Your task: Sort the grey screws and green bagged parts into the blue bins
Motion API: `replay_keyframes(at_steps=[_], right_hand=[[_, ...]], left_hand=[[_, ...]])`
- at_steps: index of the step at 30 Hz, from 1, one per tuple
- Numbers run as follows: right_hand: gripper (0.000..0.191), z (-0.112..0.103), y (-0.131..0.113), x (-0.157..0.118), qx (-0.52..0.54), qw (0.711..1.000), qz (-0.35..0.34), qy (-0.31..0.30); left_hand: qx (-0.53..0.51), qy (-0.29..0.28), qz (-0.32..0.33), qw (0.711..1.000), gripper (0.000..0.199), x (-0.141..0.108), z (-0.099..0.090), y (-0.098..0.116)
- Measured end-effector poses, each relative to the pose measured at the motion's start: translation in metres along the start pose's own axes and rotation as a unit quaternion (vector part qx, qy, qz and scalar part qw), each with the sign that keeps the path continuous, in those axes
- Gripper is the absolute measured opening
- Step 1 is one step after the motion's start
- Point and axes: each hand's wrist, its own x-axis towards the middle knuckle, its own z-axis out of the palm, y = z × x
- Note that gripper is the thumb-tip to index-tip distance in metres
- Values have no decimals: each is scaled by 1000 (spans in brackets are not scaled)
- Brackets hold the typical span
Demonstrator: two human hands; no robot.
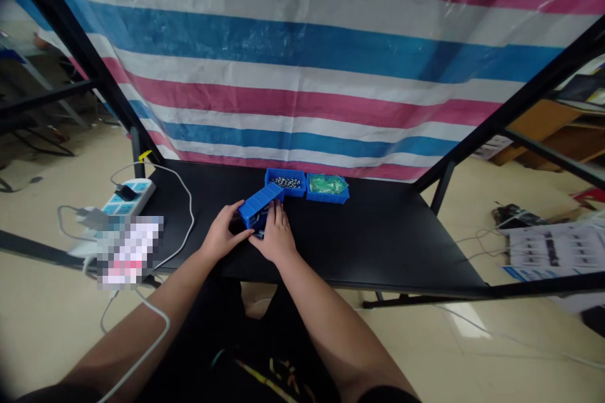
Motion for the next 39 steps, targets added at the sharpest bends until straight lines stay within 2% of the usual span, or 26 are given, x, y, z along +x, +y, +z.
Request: replay_keyframes(at_steps=[7, 14, 21, 27, 39], right_hand=[[109, -3, 0, -2, 0, 1000, 5, 10], [107, -8, -4, -1, 2, 1000, 8, 11], [93, -11, -5, -1, 15, 998, 1, 54], [99, -9, -4, -1, -7, 999, 11, 41], [85, -10, -5, -2, -31, 998, 9, 53]], left_hand=[[-27, -2, 23, 999, 75, 0, 0, 4], [-13, -14, 23, 1000, 72, -1, 0, 3], [-8, -4, 19, 1000, 76, -3, 1, 2], [-1, -6, 33, 999, 79, -3, 1, 0], [3, 10, 63, 998, 64, -4, 3, -1]])
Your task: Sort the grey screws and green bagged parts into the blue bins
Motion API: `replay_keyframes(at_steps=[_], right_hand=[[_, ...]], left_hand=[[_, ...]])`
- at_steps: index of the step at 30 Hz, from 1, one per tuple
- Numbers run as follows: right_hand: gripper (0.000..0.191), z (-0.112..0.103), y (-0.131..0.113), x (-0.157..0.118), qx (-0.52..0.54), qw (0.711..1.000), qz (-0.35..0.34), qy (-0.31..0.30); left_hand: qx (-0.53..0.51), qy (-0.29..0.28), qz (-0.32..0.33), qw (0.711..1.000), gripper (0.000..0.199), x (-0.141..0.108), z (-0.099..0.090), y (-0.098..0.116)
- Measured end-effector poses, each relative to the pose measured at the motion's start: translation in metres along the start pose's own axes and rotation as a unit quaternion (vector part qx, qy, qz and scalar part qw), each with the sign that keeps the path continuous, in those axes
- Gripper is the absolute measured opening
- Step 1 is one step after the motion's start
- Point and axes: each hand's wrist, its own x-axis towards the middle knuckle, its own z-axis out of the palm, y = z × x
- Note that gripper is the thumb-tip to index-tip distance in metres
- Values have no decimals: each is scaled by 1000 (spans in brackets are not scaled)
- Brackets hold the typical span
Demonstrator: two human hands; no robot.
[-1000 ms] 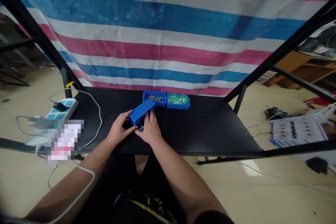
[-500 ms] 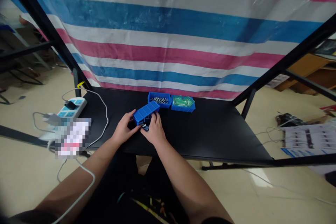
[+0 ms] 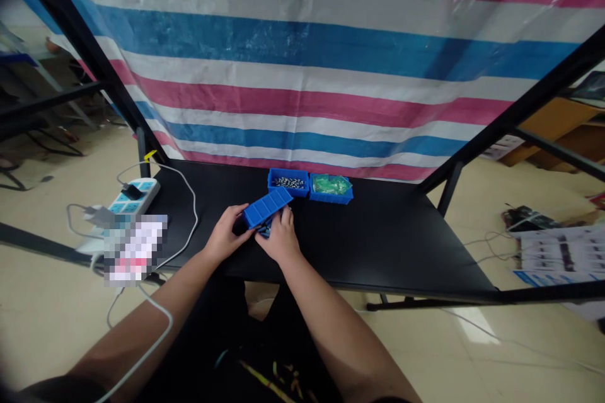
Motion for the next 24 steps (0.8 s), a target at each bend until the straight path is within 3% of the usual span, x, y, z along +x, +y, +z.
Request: replay_keyframes(at_steps=[6, 14, 24], right_hand=[[91, -1, 0, 1, -17, 1000, -6, -19], [74, -4, -1, 2, -70, 995, -13, -72], [75, -6, -3, 4, -79, 992, 22, -97]], left_hand=[[17, 8, 5, 1000, 56, 1, -2, 2], [25, 3, 22, 999, 52, 2, -4, 0], [34, -5, 45, 998, 47, 0, -5, -1]])
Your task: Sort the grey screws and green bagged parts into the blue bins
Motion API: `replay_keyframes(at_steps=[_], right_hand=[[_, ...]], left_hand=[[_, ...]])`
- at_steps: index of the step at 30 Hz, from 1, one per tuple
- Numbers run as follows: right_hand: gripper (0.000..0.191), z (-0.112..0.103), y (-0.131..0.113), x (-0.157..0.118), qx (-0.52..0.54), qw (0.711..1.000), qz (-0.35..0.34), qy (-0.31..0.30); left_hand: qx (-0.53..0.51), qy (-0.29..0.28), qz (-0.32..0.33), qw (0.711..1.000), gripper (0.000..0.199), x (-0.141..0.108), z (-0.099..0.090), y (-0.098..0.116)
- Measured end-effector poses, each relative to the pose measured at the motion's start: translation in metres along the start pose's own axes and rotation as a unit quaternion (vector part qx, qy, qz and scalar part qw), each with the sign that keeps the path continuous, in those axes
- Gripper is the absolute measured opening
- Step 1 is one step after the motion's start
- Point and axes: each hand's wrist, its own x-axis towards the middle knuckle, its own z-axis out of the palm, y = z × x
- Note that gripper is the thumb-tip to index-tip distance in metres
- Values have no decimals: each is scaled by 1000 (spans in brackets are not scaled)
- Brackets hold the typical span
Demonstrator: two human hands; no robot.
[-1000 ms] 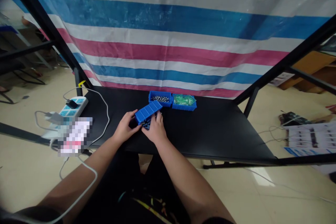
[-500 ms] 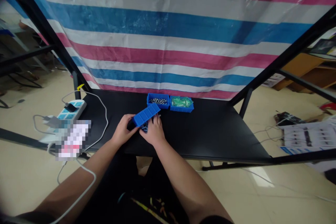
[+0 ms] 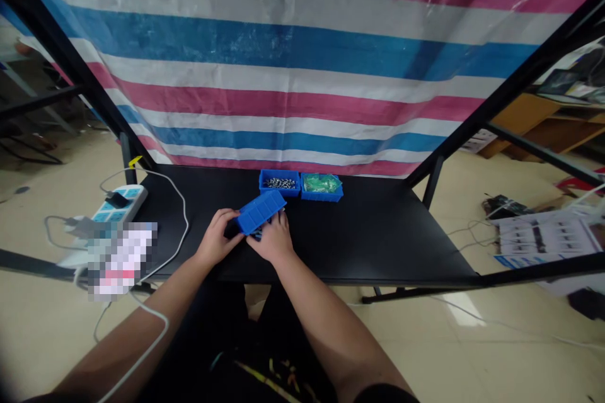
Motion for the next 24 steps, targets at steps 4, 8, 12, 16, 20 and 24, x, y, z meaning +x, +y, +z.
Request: replay_keyframes(at_steps=[4, 8, 12, 16, 20, 24], right_hand=[[72, 1, 0, 0, 3, 1000, -8, 21], [68, 2, 1, 1, 18, 999, -17, 47], [67, -1, 0, 0, 29, 998, -21, 59], [67, -6, -1, -1, 35, 998, -29, 53], [71, -9, -2, -1, 36, 998, -19, 41], [72, -7, -1, -1, 39, 998, -28, 42]], left_hand=[[-5, 26, -3, 1000, 44, -1, 2, -3], [-26, 60, -37, 997, 44, 0, 4, -4], [-11, 76, -59, 995, 48, 0, 4, -4], [-17, 115, -119, 986, 62, -1, 4, -6], [-126, 113, -208, 963, 73, -2, 8, -7], [-197, 129, -241, 942, 76, -1, 11, -8]])
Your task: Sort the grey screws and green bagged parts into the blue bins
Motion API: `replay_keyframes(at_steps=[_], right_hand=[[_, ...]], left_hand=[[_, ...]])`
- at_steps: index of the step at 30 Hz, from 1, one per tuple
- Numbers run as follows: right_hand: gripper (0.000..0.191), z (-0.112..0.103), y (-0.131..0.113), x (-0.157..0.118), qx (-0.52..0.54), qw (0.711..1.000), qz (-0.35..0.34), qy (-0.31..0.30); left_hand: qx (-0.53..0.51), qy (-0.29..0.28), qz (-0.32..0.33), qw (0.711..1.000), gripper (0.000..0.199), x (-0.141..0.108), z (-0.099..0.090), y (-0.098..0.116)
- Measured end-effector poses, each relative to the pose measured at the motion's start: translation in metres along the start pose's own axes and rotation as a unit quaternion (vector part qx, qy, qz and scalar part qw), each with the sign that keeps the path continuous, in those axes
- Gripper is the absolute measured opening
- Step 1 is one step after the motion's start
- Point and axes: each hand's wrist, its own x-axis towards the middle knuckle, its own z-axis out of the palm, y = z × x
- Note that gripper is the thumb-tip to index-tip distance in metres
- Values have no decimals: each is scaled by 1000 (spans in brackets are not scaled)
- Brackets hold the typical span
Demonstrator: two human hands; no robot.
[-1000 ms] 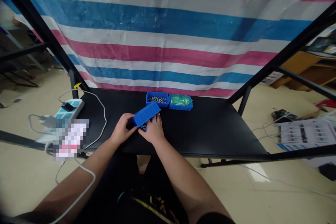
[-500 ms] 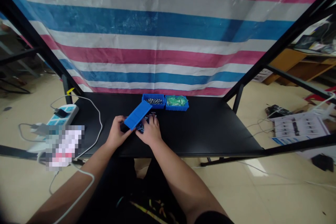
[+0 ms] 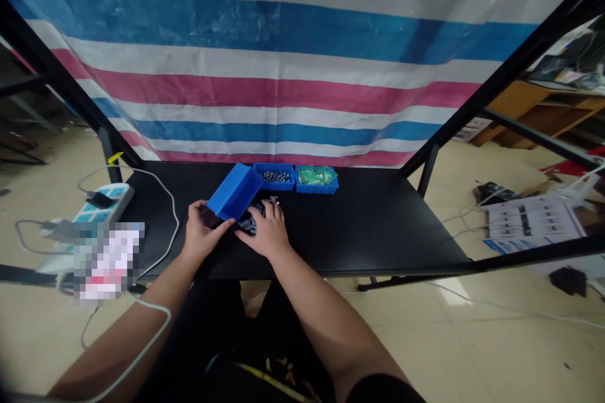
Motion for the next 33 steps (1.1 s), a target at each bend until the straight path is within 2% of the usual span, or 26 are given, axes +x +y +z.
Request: replay_keyframes(at_steps=[5, 11, 13, 17, 21, 26, 29, 33], right_hand=[[49, 4, 3, -1, 1, 1000, -2, 2], [44, 6, 4, 1, 3, 1000, 5, 5], [44, 6, 4, 1, 5, 1000, 5, 2], [49, 4, 5, 1, 10, 1000, 4, -6], [57, 1, 3, -2, 15, 1000, -6, -1], [64, -1, 2, -3, 20, 1000, -18, 10], [68, 0, 4, -3, 23, 999, -21, 10], [73, 1, 5, -3, 27, 999, -16, 14]], left_hand=[[-70, 82, -26, 994, 74, 7, -2, -3], [-139, 197, -103, 965, 66, 20, -13, -7], [-139, 220, -116, 959, 65, 22, -15, -8], [-71, 252, -117, 958, 61, 22, -19, -8], [-45, 252, -127, 958, 60, 26, -22, -7], [-59, 229, -174, 956, 76, 50, -32, -16], [57, 211, -147, 965, 83, 63, -45, -25], [203, 190, -89, 956, 88, 74, -60, -35]])
